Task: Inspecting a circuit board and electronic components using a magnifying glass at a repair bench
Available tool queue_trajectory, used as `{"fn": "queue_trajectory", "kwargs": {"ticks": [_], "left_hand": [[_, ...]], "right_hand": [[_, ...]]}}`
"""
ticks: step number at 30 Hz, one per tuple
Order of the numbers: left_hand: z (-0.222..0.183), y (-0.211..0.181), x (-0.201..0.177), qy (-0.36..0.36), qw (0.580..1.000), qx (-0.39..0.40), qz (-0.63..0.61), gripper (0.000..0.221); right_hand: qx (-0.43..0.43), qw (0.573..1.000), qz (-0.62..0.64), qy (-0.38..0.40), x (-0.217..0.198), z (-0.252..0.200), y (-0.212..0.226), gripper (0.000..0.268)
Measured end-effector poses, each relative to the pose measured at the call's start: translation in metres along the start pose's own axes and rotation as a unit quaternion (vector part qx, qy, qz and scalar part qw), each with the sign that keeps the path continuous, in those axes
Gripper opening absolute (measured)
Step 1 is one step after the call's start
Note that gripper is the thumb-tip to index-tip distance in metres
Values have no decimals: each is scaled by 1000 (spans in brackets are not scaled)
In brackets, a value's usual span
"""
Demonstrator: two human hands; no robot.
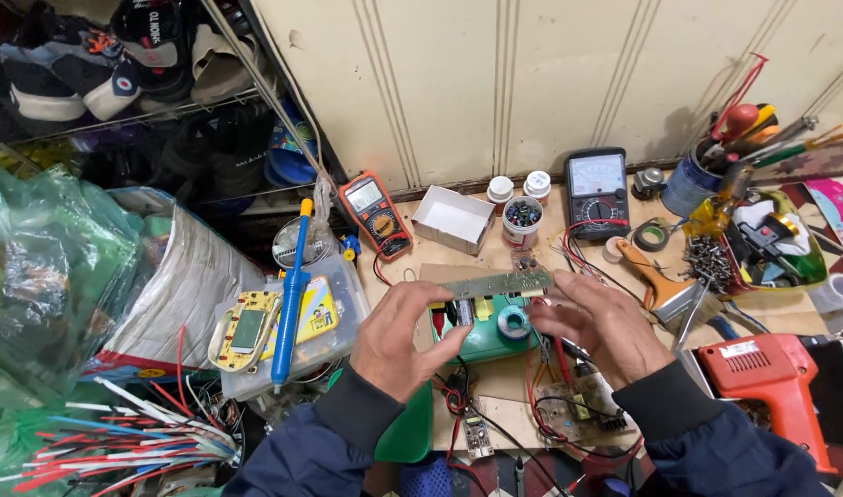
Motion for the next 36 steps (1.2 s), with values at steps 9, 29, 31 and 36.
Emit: {"fn": "queue_trajectory", "kwargs": {"ticks": [9,29,31,36], "left_hand": [[-16,-14,19,85,988,85,101,28],[-41,-121,59,-63,737,-577,-347,48],[-40,-116,69,-128,686,-584,-415,60],[-40,-103,84,-252,569,-584,-521,30]], "right_hand": [[71,988,108,83,-4,-11,5,56],[-20,978,114,172,-8,13,-38,55],[-18,977,110,182,-8,12,-42,54],[-15,978,81,190,0,6,-46,53]]}}
Point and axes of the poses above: each hand's wrist, its own z-axis towards the middle knuckle, its own x-axis out of the palm, y = z × x, the point moved 1 cm from there along z, towards the middle knuckle, and after that the axes turned 7 degrees about x, right-handed, at the moved point
